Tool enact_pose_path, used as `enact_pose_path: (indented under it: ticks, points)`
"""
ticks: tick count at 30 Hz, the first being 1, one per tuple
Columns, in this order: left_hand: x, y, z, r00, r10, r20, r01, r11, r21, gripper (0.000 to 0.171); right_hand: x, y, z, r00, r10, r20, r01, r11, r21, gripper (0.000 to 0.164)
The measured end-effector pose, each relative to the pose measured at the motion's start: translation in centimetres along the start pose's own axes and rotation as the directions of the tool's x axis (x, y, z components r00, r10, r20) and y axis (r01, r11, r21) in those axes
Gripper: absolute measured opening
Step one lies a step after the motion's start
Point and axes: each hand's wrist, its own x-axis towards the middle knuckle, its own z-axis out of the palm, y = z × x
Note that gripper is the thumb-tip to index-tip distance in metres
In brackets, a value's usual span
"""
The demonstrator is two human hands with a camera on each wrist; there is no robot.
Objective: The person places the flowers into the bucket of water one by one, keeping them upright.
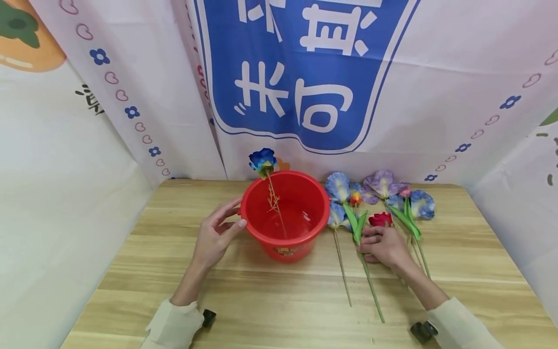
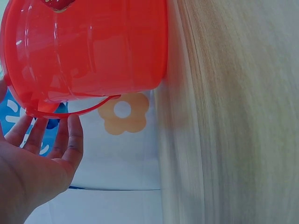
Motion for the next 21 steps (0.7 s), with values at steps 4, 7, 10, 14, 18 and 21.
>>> enact_pose_path:
  ticks: [4,7,10,14,18,21]
  points:
    - [0.0,0.1,0.1,1.000,-0.001,0.001,0.001,1.000,-0.003,0.054,-0.4,0.0,-0.2,1.000,0.001,-0.004,-0.001,1.000,0.018,0.051]
    - [0.0,0.1,0.1,1.000,-0.003,-0.002,0.003,1.000,-0.003,0.054,-0.7,-0.1,-0.3,1.000,-0.013,-0.005,0.013,1.000,0.024,0.050]
    - [-0.1,0.1,0.1,1.000,-0.006,-0.003,0.006,1.000,0.000,0.054,-1.1,-0.2,-0.4,0.999,-0.039,-0.007,0.039,0.999,0.036,0.052]
    - [-0.1,0.0,0.1,1.000,-0.009,-0.002,0.009,1.000,0.001,0.053,-1.8,-0.8,-0.9,0.996,-0.088,-0.022,0.089,0.994,0.058,0.052]
    - [-0.1,0.1,0.1,1.000,-0.016,-0.002,0.016,1.000,-0.002,0.053,-2.3,-1.8,-1.7,0.992,-0.121,-0.031,0.123,0.988,0.096,0.053]
    - [-0.2,0.1,0.1,1.000,-0.020,-0.004,0.020,1.000,-0.001,0.053,-2.5,-2.6,-2.4,0.988,-0.148,-0.036,0.151,0.979,0.134,0.055]
